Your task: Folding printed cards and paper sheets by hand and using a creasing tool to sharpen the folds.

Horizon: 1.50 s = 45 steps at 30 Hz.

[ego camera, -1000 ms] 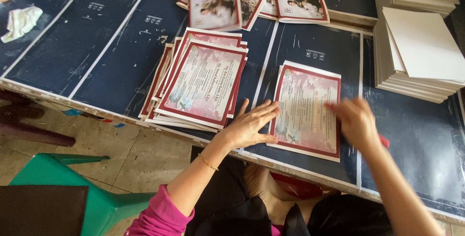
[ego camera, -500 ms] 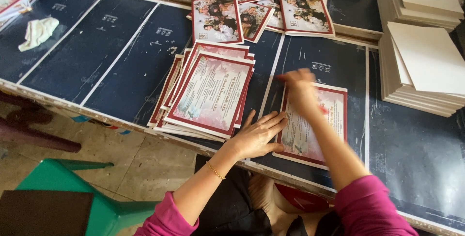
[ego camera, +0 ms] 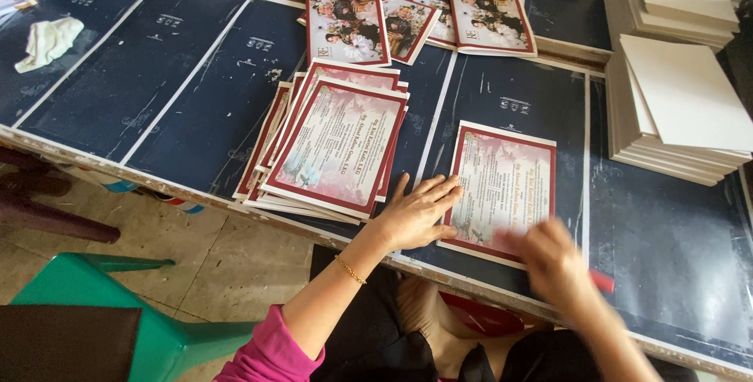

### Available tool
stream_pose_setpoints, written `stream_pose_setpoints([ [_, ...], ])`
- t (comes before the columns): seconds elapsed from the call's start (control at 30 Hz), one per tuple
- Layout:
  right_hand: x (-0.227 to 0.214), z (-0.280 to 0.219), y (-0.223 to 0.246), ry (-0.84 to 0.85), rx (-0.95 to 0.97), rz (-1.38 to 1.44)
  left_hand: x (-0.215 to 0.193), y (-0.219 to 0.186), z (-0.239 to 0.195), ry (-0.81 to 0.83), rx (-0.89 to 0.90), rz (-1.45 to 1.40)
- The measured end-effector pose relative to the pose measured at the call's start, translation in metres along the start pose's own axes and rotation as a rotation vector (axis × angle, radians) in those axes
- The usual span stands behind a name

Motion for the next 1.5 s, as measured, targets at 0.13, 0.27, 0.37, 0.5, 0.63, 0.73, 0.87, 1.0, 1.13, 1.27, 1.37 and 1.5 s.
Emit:
stream_pose_setpoints([
  [0.13, -0.008, -0.01, 0.025, 0.089, -0.002, 0.086, -0.001, -0.003, -0.001, 0.113, -0.045, -0.022],
  [0.27, -0.004, 0.029, -0.048, 0.078, -0.005, 0.022, -0.005, -0.005, -0.005, 0.123, -0.031, -0.029],
  [0.37, 0.01, 0.056, -0.13, 0.046, 0.219, 0.042, -0.007, -0.009, -0.006, 0.146, -0.048, -0.022],
  [0.5, 0.009, 0.079, -0.175, -0.012, 0.408, 0.012, -0.019, -0.046, -0.035, 0.101, -0.061, -0.048],
  [0.63, 0.015, 0.065, -0.202, -0.126, 0.366, -0.133, 0.015, -0.076, -0.065, -0.235, 0.192, 0.028],
  [0.73, 0.011, 0.047, -0.205, -0.152, 0.284, -0.198, 0.04, -0.081, -0.093, -0.471, 0.218, 0.177],
  [0.87, 0.003, 0.031, -0.187, -0.152, 0.267, -0.308, -0.012, -0.077, -0.139, -0.766, 0.312, 0.16],
  [1.0, 0.01, 0.023, -0.196, -0.154, 0.217, -0.369, -0.11, -0.015, -0.166, -0.948, 0.038, -0.249],
  [1.13, 0.013, 0.019, -0.197, -0.092, 0.259, -0.443, -0.144, 0.054, -0.175, -1.046, 0.13, -0.291],
  [1.27, 0.01, 0.022, -0.191, -0.03, 0.341, -0.429, -0.108, 0.13, -0.141, -0.356, -0.044, -0.125],
  [1.37, 0.013, 0.02, -0.193, -0.019, 0.36, -0.43, -0.132, 0.14, -0.143, 0.268, -0.318, -0.408],
  [1.5, 0.013, 0.024, -0.186, -0.023, 0.381, -0.468, -0.167, 0.192, -0.065, -0.176, -0.405, -0.366],
])
Point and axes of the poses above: each hand's wrist, its own z-axis towards the middle knuckle, its own x-axis out of the palm, y = z × x, the point moved 4 cm from there along z, towards the middle knuckle, and after that the axes turned 13 degrees about -x, right-handed, at the moved point
